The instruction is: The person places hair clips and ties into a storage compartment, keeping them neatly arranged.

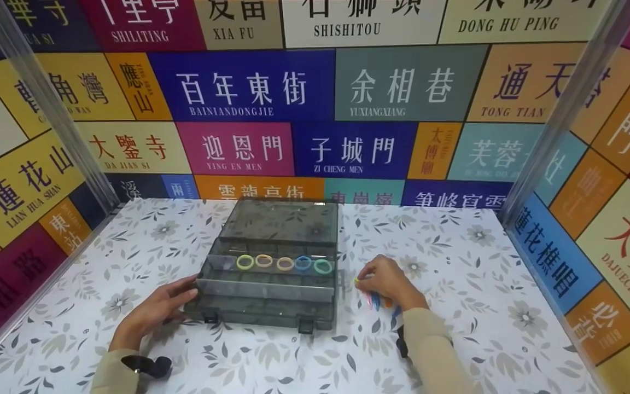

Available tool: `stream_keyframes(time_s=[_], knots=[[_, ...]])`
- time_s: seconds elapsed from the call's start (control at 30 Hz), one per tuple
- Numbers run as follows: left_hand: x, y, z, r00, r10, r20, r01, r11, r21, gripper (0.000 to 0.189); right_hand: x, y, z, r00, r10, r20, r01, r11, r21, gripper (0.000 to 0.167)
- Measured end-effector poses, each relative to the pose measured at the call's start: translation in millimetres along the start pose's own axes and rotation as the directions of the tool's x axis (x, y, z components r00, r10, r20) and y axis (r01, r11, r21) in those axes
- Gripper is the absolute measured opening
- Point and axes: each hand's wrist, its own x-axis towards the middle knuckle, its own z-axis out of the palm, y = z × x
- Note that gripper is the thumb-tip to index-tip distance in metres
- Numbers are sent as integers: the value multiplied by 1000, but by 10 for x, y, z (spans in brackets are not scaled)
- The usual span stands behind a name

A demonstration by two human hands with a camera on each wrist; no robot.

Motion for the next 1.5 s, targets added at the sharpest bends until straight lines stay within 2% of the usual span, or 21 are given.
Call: stream_keyframes(time_s=[0.3, 0.5, 0.57, 0.7, 0.8, 0.97, 1.23, 1.5], knots=[[22, -4, 5, 1000, -8, -8, 9, 999, 35, 62, 42, -33, 56, 998, -50, -43, 49, 998, -39, 4], [-3, -1, 1, 1000, 21, 3, -21, 999, 43, 68, 50, -57, 62, 998, -46, -41, 45, 998, -32, 6], [-8, 1, 4, 1000, 25, 2, -25, 999, 44, 68, 44, -52, 42, 1000, -18, -13, 17, 1000, -6, 6], [0, 9, 9, 1000, 10, -6, -10, 999, 44, 63, -4, -7, -48, 994, 88, 66, -93, 993, 75, 17], [4, 12, 5, 1000, -4, -14, 5, 999, 33, 61, -54, 41, -118, 986, 140, 89, -146, 987, 72, 23], [-12, 4, -6, 1000, -2, -14, 3, 1000, 30, 62, -103, 107, -178, 990, 113, 85, -113, 994, 0, 24], [-33, -6, -23, 1000, 10, 20, -11, 999, 38, 65, -111, 152, -196, 996, 67, 61, -65, 998, -26, 20], [-17, 2, -27, 1000, 5, 22, -6, 999, 37, 68, -105, 141, -169, 993, 108, 52, -106, 994, -29, 15]])
